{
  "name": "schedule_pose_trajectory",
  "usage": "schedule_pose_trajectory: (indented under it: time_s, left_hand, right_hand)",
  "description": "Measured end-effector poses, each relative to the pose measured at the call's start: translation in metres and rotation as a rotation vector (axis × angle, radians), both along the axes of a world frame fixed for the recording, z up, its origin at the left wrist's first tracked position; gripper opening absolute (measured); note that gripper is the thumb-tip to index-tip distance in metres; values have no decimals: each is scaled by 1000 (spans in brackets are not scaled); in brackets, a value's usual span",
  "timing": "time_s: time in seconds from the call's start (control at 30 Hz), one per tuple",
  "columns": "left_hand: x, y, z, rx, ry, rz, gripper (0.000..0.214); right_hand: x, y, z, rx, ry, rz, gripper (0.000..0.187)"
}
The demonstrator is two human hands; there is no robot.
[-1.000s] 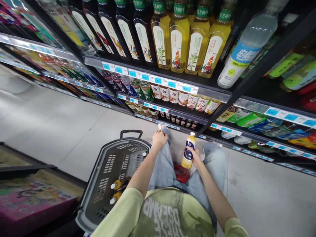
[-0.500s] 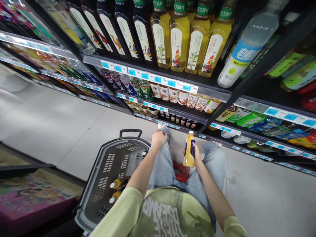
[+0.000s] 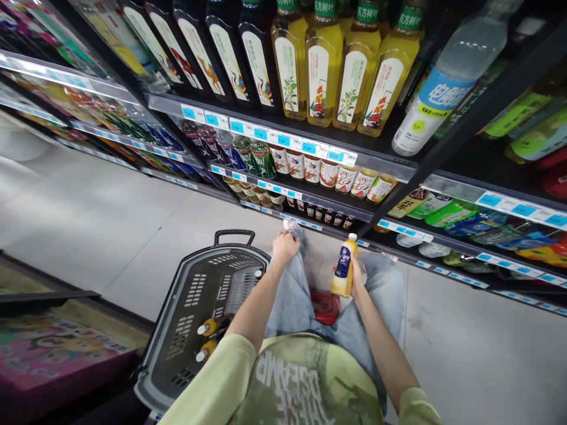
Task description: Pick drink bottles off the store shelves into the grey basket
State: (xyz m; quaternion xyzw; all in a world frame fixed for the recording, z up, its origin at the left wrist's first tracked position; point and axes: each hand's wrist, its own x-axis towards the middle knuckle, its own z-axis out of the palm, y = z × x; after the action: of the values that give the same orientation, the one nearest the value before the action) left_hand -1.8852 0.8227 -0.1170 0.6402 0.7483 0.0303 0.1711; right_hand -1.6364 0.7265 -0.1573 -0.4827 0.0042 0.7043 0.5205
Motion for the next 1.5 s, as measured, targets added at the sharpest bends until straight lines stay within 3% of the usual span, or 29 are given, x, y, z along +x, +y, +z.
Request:
schedule_pose_trajectory:
  time_s: [0.1,0.27,0.53,0.73,1.03,1.17,1.3,1.4,1.5]
  left_hand:
    - [0,0,-2,4,-4,-1,40]
    - [-1,1,-4,3,-5,5,41]
    - [0,1,-1,-16,8,-7,41]
    - [0,1,0,-21,1,-3,40]
    - [1,0,1,-20,0,-2,40]
    - [5,-3,5,-19,-23,-11,36]
    - [10,-27,9,180,-108,-112,35]
    - [14,-66,8,266,-278,-283,38]
    - [22,-110,4,149,-362,-463,37]
  right_hand:
    - [-1,0,1,59,22,-24,31]
    - [0,1,0,133,173,93,49]
    - [11,4,-8,127,216,181,60]
    - [6,3,3,113,157,168,58]
    - [-8,-3,13,115,100,148,40]
    - [-12,-5,9,171,-114,122,50]
    - [-12,-11,1,362,-565,190,74]
    - [-7,-18,-10,589,-953,387,73]
    - [3,-26,-23,790,-1211,717,64]
